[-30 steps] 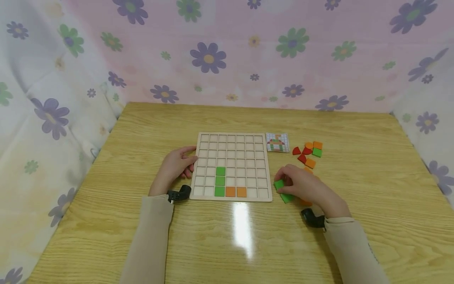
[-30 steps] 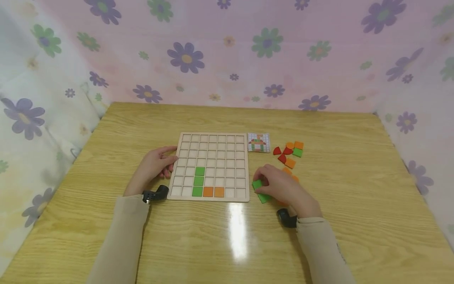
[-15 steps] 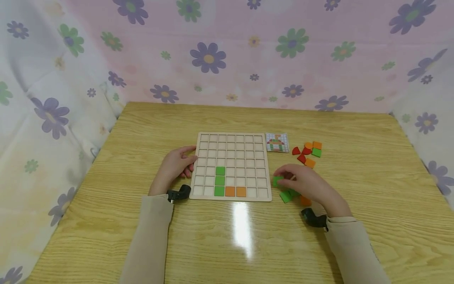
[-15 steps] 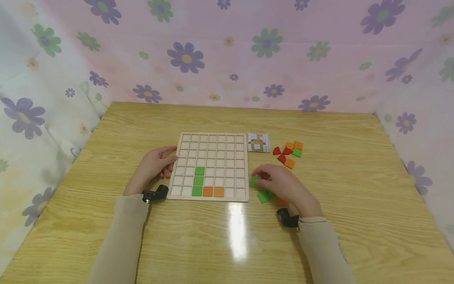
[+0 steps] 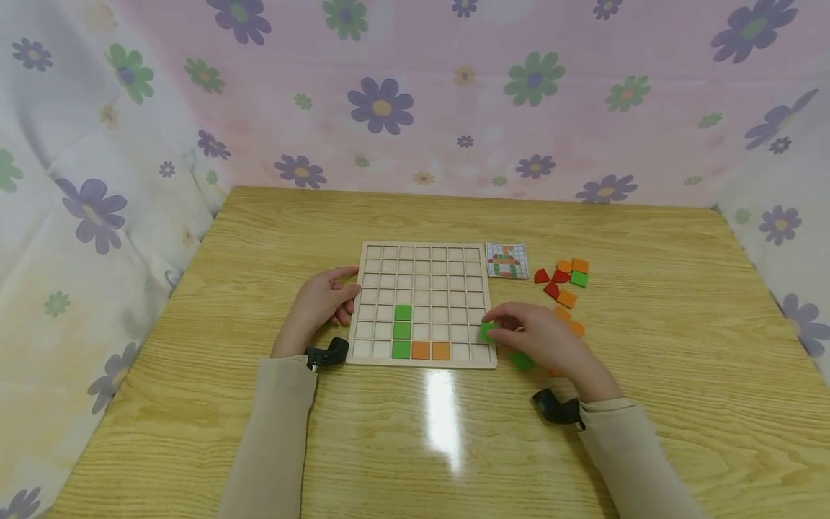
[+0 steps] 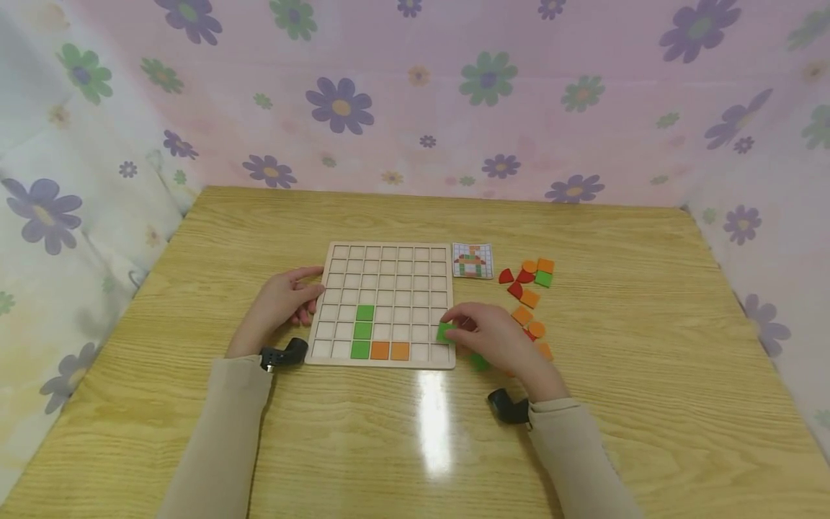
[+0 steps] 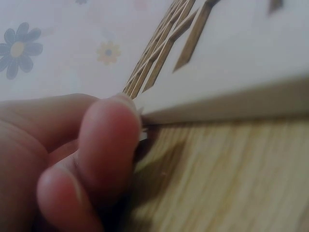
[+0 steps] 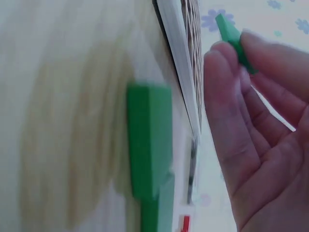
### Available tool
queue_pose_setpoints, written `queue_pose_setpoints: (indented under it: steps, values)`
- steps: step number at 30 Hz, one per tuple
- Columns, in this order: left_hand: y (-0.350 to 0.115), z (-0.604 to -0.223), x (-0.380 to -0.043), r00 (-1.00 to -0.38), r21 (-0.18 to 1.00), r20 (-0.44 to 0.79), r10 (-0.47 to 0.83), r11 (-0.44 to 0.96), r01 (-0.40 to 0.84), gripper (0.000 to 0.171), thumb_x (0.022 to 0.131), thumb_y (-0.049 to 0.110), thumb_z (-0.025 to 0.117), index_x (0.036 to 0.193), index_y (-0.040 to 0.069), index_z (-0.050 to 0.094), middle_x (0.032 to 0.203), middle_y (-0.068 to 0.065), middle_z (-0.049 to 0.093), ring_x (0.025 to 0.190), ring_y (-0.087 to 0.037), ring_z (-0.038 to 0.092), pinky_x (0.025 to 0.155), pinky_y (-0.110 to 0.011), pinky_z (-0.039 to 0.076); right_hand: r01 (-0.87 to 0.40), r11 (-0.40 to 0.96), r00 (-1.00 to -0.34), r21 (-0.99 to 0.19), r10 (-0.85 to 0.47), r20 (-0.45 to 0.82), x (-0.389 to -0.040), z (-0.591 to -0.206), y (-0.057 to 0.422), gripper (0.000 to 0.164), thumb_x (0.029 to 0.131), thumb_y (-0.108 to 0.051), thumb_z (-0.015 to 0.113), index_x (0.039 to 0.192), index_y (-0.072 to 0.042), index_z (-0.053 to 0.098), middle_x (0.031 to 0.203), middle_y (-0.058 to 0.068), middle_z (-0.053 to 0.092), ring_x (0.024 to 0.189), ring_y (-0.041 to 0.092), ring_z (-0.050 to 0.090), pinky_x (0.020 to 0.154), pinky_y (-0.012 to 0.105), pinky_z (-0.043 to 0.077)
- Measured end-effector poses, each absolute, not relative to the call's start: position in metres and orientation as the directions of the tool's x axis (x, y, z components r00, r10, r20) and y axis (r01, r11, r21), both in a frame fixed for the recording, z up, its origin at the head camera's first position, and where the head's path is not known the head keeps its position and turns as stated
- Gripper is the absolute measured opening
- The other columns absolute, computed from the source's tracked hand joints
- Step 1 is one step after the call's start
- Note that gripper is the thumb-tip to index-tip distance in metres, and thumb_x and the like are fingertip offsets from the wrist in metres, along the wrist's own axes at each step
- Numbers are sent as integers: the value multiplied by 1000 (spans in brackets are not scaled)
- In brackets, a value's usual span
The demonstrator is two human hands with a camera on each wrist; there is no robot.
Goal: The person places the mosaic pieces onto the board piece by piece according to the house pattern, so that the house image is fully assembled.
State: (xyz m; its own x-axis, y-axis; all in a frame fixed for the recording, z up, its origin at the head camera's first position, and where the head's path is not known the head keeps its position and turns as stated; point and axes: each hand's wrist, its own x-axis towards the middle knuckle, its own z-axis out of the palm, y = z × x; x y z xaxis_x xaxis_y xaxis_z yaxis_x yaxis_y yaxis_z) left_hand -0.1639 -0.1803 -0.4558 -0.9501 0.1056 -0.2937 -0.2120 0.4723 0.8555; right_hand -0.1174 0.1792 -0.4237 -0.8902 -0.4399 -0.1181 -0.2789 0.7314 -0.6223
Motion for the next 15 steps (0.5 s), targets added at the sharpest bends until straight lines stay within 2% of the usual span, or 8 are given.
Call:
queue_pose_setpoints:
  steps: [5,15]
  values:
    - [-181,-457,-164,-950,856,-293,111,473,-208,45,88,30,57,131,25,45,65,-12,60,48,-23,59,45,-31,48,-268,700,-889,-662,-444,-109,-114,-428,170,17,85,-29,61,101,-24,63,86,-10,60,78,8,55,71,30,45]
    - [-182,-458,-165,-950,861,-290,118,466,-205,45,88,31,57,131,26,45,67,-13,60,49,-24,59,45,-32,48,-225,695,-886,-683,-437,-154,-108,-431,151,12,84,-28,63,95,-22,64,82,-11,60,75,8,54,68,28,45]
